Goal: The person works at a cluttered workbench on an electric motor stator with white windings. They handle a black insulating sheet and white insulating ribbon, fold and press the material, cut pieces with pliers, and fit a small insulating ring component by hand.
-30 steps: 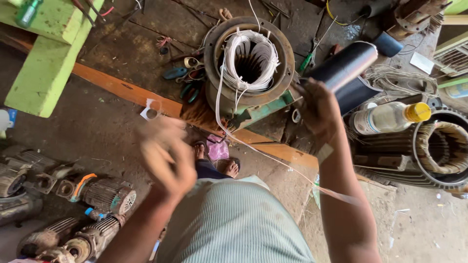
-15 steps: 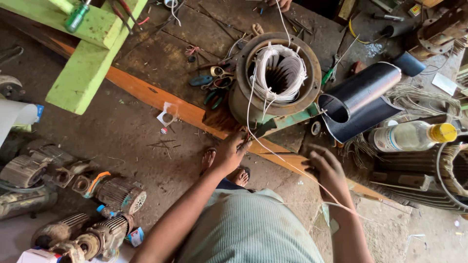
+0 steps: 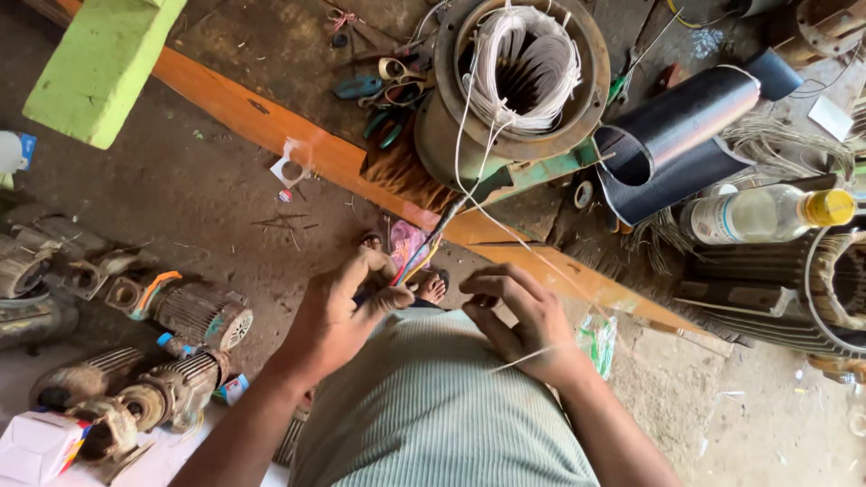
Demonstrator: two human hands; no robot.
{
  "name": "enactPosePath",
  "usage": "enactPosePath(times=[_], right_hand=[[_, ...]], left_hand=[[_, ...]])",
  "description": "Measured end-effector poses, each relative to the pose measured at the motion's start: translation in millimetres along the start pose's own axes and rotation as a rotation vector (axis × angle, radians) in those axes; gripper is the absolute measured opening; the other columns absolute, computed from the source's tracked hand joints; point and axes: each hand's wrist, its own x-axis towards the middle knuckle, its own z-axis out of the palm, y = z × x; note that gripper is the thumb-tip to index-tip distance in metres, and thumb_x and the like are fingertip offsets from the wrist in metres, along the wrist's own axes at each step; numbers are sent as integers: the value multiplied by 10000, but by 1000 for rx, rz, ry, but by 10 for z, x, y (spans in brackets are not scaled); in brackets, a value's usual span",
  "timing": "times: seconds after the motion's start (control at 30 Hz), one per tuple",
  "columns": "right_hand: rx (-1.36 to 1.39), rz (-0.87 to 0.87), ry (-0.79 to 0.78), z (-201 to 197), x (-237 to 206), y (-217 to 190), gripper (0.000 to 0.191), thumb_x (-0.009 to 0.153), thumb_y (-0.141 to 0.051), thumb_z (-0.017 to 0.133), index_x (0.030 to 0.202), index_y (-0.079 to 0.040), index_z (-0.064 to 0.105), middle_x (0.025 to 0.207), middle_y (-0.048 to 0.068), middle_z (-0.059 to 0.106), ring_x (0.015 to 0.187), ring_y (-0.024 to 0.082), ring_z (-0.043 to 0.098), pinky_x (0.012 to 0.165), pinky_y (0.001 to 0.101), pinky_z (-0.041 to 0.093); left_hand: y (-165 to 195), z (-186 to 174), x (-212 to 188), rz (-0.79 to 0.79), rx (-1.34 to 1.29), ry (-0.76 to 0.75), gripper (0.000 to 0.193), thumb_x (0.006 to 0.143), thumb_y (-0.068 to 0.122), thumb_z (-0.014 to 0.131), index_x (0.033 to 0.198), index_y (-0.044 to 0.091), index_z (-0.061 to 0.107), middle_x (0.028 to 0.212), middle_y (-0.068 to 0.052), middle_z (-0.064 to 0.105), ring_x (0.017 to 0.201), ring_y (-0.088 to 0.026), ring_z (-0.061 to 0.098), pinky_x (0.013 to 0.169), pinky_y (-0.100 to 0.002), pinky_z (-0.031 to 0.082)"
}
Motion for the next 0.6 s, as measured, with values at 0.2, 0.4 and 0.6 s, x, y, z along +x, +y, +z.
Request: enactPosePath(times=[0.2, 0.4, 0.6], right_hand=[[-279, -281, 116, -87, 415, -413, 418, 830, -76, 786, 1235, -162, 724, 1198, 97, 602, 994, 266, 651, 790, 366, 577], [-561, -448, 95, -128, 521, -546, 355, 829, -160, 731, 1173, -122, 652, 1101, 43, 649, 1047, 250, 654, 938, 422, 504], [-604, 21, -118, -201, 477, -1146, 248, 904, -296, 709, 931, -67, 620, 783, 50, 574, 748, 247, 580, 680, 400, 476]], left_hand=[[127, -29, 18, 28, -149, -152, 169, 982, 185, 693, 1000, 35, 617, 856, -31, 678, 773, -101, 683, 707, -260, 574], [82, -163, 163, -167, -564, -210, 182, 1054, 184, 598, 1146, 53, 511, 861, -31, 563, 753, -89, 550, 678, -252, 519], [215, -325, 346, 248, -100, -302, 295, 954, 167, 661, 1211, 32, 603, 952, -86, 676, 799, -156, 667, 690, -277, 552]])
